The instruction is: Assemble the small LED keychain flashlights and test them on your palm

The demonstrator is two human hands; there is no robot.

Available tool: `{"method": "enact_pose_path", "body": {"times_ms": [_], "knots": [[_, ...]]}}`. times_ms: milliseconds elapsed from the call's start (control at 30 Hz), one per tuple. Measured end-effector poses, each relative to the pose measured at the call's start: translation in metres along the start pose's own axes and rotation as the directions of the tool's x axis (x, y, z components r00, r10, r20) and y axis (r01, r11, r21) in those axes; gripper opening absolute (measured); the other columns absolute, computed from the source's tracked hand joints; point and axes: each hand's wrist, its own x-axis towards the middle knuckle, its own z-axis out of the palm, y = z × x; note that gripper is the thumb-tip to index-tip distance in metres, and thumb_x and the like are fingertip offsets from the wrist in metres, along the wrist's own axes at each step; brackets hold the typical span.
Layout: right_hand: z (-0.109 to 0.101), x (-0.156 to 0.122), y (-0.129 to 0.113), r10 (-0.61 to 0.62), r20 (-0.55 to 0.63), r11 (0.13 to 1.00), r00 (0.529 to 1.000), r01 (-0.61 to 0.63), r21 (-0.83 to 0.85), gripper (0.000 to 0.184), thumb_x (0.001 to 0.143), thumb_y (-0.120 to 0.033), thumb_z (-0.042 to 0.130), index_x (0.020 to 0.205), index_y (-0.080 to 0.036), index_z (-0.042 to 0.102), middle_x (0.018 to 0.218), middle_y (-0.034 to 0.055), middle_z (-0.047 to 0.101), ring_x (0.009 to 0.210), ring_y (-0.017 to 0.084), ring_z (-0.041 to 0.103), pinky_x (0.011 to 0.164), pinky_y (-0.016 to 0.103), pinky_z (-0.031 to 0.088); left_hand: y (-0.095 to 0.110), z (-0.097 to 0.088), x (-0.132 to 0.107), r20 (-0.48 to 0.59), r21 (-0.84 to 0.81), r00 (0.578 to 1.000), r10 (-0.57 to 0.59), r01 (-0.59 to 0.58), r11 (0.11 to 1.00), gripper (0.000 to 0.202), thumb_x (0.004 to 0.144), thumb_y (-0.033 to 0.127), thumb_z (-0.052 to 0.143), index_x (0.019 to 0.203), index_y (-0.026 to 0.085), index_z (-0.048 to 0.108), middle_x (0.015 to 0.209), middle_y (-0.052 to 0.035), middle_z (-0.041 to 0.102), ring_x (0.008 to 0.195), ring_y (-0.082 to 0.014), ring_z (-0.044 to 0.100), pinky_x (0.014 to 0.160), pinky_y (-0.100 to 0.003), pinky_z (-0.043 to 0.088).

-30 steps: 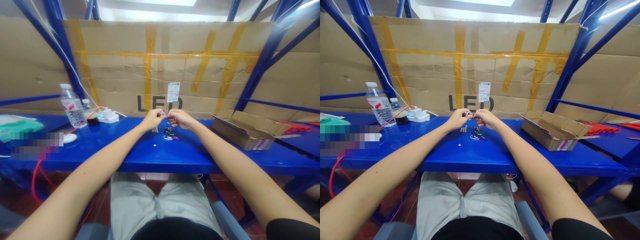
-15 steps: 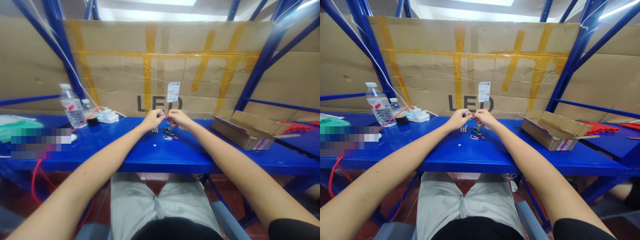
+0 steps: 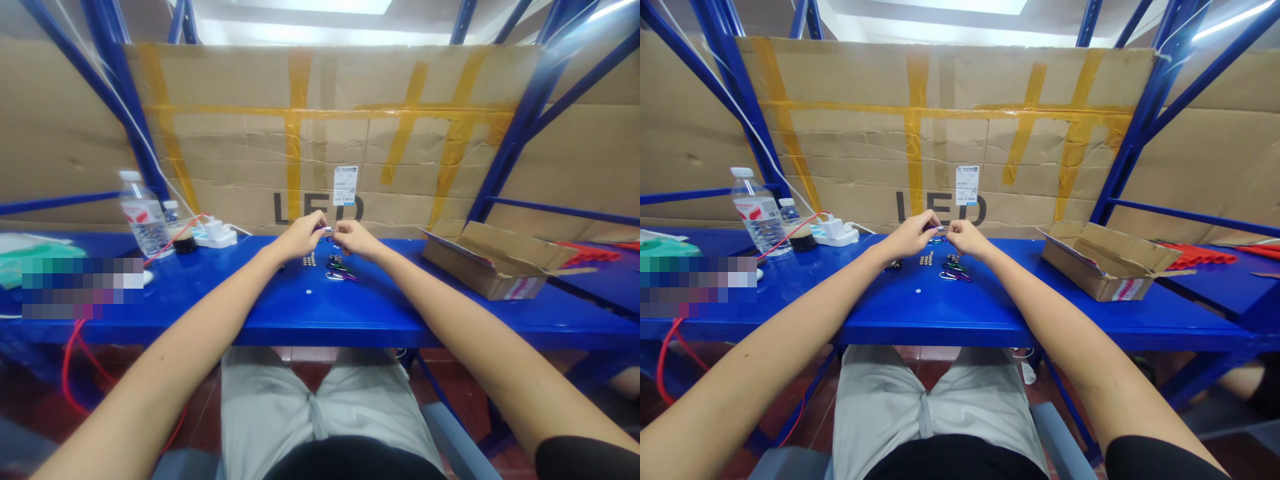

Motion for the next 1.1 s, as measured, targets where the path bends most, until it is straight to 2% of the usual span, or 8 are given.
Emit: {"method": "enact_pose_path", "body": {"times_ms": [233, 367, 500, 567, 667, 800, 967, 1100], "knots": [[-0.003, 0.003, 0.001, -0.116, -0.022, 0.973, 0.993, 0.109, -0.201, 0.016, 0.080, -0.013, 0.052, 0.067, -0.021, 0.044, 0.050, -0.0056, 0.045, 0.048, 0.011, 0.044, 0.050, 0.025, 0.030, -0.006, 0.001, 0.001, 0.010, 0.162, 0.979, 0.203, -0.202, 0.966, 0.014, 0.088, 0.015, 0.055, 0.094, 0.019, 0.067, 0.096, -0.0074, 0.070, 0.095, -0.0210, 0.063, 0.087, -0.035, 0.048], [-0.003, 0.007, 0.005, -0.243, -0.047, 0.911, 0.969, 0.212, -0.353, 0.018, 0.077, -0.014, 0.052, 0.063, -0.020, 0.043, 0.060, -0.0037, 0.046, 0.060, 0.012, 0.042, 0.056, 0.026, 0.029, -0.011, 0.003, 0.001, 0.013, 0.203, 0.975, 0.221, -0.219, 0.954, 0.015, 0.090, 0.017, 0.056, 0.094, 0.019, 0.069, 0.095, -0.0076, 0.069, 0.097, -0.0216, 0.062, 0.088, -0.036, 0.049], [-0.002, 0.008, 0.004, -0.258, -0.076, 0.898, 0.963, 0.210, -0.386, 0.017, 0.075, -0.014, 0.052, 0.062, -0.020, 0.042, 0.060, -0.0033, 0.047, 0.062, 0.012, 0.042, 0.057, 0.027, 0.029, -0.011, 0.002, 0.000, -0.002, 0.230, 0.980, 0.201, -0.195, 0.954, 0.017, 0.089, 0.016, 0.055, 0.096, 0.019, 0.070, 0.097, -0.0080, 0.071, 0.097, -0.0224, 0.063, 0.089, -0.037, 0.049], [-0.002, 0.006, 0.001, -0.193, -0.098, 0.937, 0.976, 0.154, -0.312, 0.019, 0.076, -0.013, 0.052, 0.063, -0.021, 0.041, 0.057, -0.0036, 0.046, 0.057, 0.012, 0.042, 0.054, 0.026, 0.029, -0.010, 0.001, 0.000, -0.022, 0.203, 0.989, 0.149, -0.141, 0.969, 0.017, 0.087, 0.015, 0.057, 0.095, 0.020, 0.071, 0.096, -0.0068, 0.073, 0.094, -0.0219, 0.065, 0.088, -0.036, 0.049], [-0.003, 0.003, -0.004, -0.002, -0.081, 0.999, 0.997, -0.002, -0.047, 0.014, 0.079, -0.013, 0.052, 0.069, -0.021, 0.045, 0.054, -0.0036, 0.048, 0.047, 0.011, 0.042, 0.046, 0.024, 0.030, -0.008, 0.001, 0.000, -0.082, 0.061, 0.996, 0.021, -0.016, 0.998, 0.015, 0.084, 0.015, 0.061, 0.093, 0.020, 0.071, 0.095, -0.0047, 0.075, 0.090, -0.0204, 0.067, 0.085, -0.034, 0.050], [-0.005, 0.001, -0.007, 0.098, -0.026, 0.960, 0.995, -0.087, 0.266, 0.009, 0.081, -0.016, 0.055, 0.075, -0.020, 0.051, 0.054, -0.0019, 0.052, 0.043, 0.010, 0.044, 0.038, 0.022, 0.030, -0.007, 0.003, 0.001, -0.139, -0.144, 0.980, -0.139, 0.119, 0.982, 0.012, 0.081, 0.015, 0.064, 0.091, 0.018, 0.070, 0.096, -0.0055, 0.074, 0.090, -0.0192, 0.066, 0.086, -0.034, 0.050], [-0.009, 0.002, -0.003, 0.141, 0.126, 0.904, 0.982, -0.180, 0.389, 0.008, 0.084, -0.026, 0.058, 0.082, -0.018, 0.056, 0.060, 0.0037, 0.063, 0.046, 0.015, 0.057, 0.040, 0.025, 0.044, -0.010, 0.007, 0.004, -0.151, -0.311, 0.970, -0.193, 0.138, 0.940, 0.013, 0.075, 0.015, 0.070, 0.087, 0.015, 0.065, 0.090, -0.0051, 0.071, 0.085, -0.0175, 0.064, 0.084, -0.034, 0.050], [-0.009, 0.003, 0.000, 0.151, 0.164, 0.912, 0.975, -0.202, 0.356, 0.016, 0.089, -0.030, 0.057, 0.084, -0.015, 0.061, 0.073, 0.0109, 0.072, 0.062, 0.020, 0.069, 0.057, 0.031, 0.057, -0.010, 0.009, 0.004, -0.133, -0.377, 0.976, -0.172, 0.111, 0.920, 0.018, 0.074, 0.020, 0.075, 0.087, 0.015, 0.065, 0.089, -0.0049, 0.070, 0.086, -0.0178, 0.064, 0.082, -0.033, 0.051]]}}
